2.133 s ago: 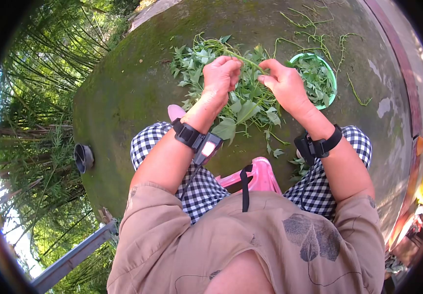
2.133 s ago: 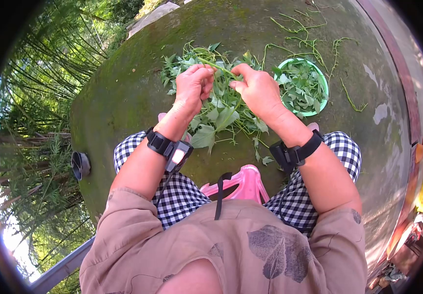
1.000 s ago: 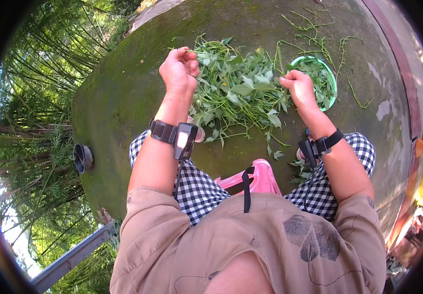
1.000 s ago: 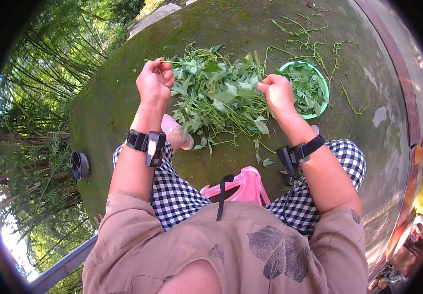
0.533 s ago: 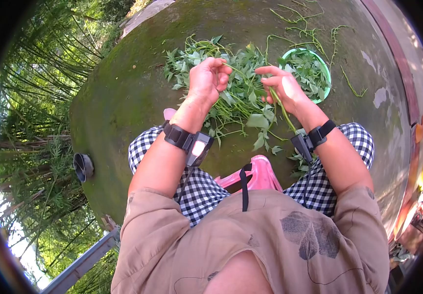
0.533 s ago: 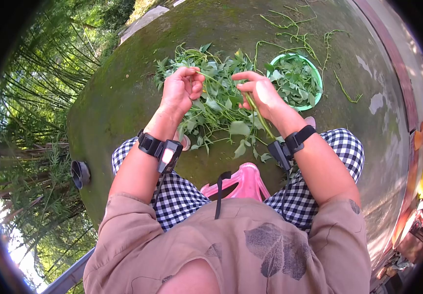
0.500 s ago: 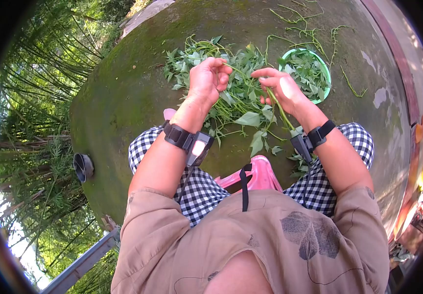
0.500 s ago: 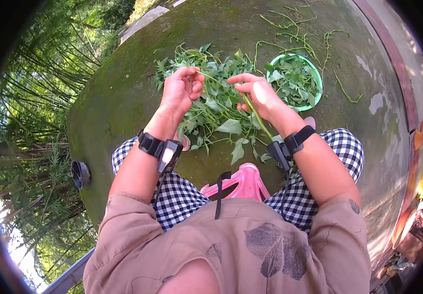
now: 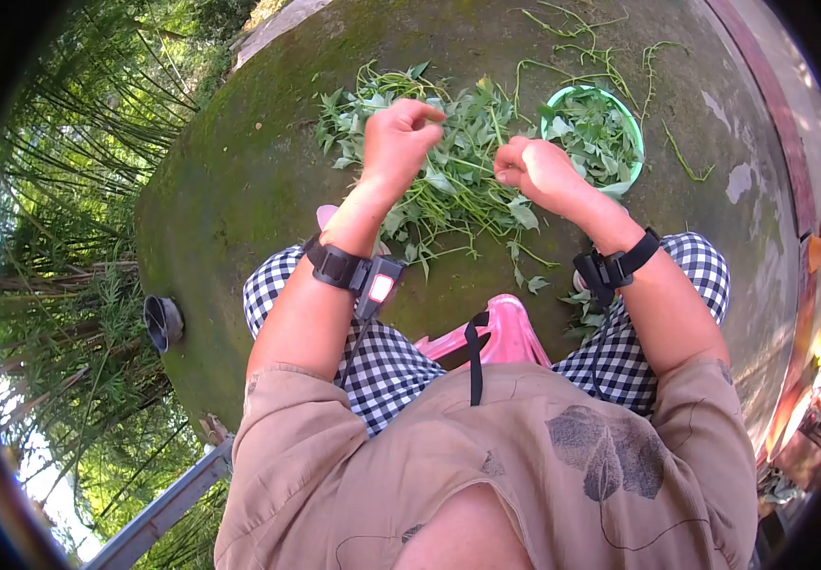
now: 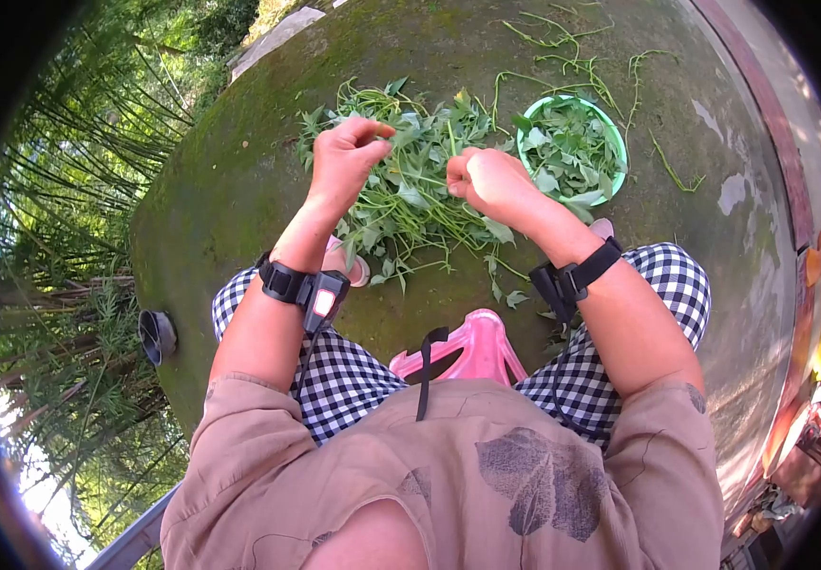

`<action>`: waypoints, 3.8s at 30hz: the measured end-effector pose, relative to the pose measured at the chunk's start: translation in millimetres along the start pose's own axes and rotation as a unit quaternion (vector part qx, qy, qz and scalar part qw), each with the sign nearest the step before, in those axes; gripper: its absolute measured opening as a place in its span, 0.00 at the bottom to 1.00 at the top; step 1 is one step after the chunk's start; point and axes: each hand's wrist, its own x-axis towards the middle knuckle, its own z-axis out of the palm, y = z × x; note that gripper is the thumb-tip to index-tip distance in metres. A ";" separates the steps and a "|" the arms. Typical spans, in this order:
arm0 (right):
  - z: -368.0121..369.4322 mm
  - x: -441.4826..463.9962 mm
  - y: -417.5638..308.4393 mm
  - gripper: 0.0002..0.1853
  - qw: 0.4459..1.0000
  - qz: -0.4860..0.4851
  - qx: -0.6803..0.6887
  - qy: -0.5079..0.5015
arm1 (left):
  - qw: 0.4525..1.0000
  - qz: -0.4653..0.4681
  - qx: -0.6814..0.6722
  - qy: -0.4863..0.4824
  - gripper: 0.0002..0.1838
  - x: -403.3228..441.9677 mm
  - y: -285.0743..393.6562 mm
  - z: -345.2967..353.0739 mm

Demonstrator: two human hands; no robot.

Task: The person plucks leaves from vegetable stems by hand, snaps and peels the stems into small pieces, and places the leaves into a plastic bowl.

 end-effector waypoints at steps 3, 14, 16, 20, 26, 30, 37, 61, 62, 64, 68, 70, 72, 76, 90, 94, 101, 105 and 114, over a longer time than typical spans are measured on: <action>-5.0 -3.9 -13.3 0.05 0.998 -0.018 -0.054 -0.010 | 0.986 0.091 0.068 -0.124 0.09 -10.7 0.6 16.3; -7.5 -3.4 -10.8 0.02 0.988 -0.044 -0.131 0.065 | 0.964 -0.083 -0.056 -0.248 0.11 -17.5 7.7 16.9; -7.9 -3.4 -13.3 0.02 0.987 -0.047 -0.138 0.067 | 0.965 -0.082 -0.065 -0.241 0.10 -18.1 6.1 18.8; -6.4 -3.4 -19.8 0.02 0.987 -0.055 -0.123 0.087 | 0.975 -0.078 -0.044 -0.204 0.09 -22.0 7.6 23.3; 10.9 -0.9 -27.3 0.04 0.990 -0.039 -0.044 0.128 | 0.980 -0.123 -0.157 -0.009 0.06 -29.4 1.5 40.3; 14.2 2.0 -32.3 0.06 0.992 -0.011 -0.036 0.123 | 0.926 -0.235 -0.295 0.008 0.04 -31.3 7.0 39.6; 18.6 2.8 -34.5 0.06 0.994 0.004 -0.019 0.107 | 0.866 -0.283 -0.408 0.059 0.04 -35.0 5.7 38.1; 17.0 -9.2 -14.7 0.09 0.989 0.056 0.119 0.070 | 0.921 -0.214 -0.309 -0.107 0.10 -28.8 5.3 10.1; 17.4 -8.1 -16.5 0.09 0.987 0.058 0.127 0.073 | 0.920 -0.224 -0.299 -0.122 0.09 -27.8 5.3 10.8; 18.5 -7.0 -18.2 0.09 0.985 0.064 0.143 0.079 | 0.916 -0.244 -0.279 -0.154 0.08 -25.1 7.9 12.5; 20.0 -5.4 -20.4 0.13 0.979 0.085 0.174 0.059 | 0.899 -0.262 -0.305 -0.174 0.05 -24.0 7.3 11.3; 17.6 -4.0 -24.7 0.15 0.981 0.094 0.159 0.056 | 0.898 -0.254 -0.312 -0.178 0.05 -24.3 8.4 12.7; 13.6 -2.1 -30.6 0.15 0.980 0.104 0.158 0.055 | 0.899 -0.250 -0.312 -0.178 0.04 -24.7 9.5 14.0; 12.5 -0.6 -34.2 0.13 0.976 0.104 0.167 0.089 | 0.900 -0.241 -0.308 -0.190 0.04 -26.0 7.6 14.9; 30.6 6.0 -33.6 0.03 0.857 0.196 0.469 0.086 | 0.924 -0.205 -0.277 -0.167 0.04 -33.6 0.2 23.4; 24.3 11.0 -35.2 0.03 0.825 0.204 0.514 0.119 | 0.956 -0.129 -0.203 -0.166 0.04 -38.6 -5.8 28.7; -9.2 22.2 -15.1 0.02 0.801 0.209 0.527 0.193 | 0.959 -0.093 0.018 -0.268 0.09 -43.2 -23.9 23.6; -37.1 18.7 -9.0 0.03 0.800 0.209 0.531 0.184 | 0.918 -0.132 0.124 -0.352 0.20 -54.4 -19.1 18.2; -17.8 5.6 -3.8 0.03 0.817 0.286 0.494 0.076 | 0.955 -0.169 -0.194 -0.145 0.10 -36.5 -10.9 20.3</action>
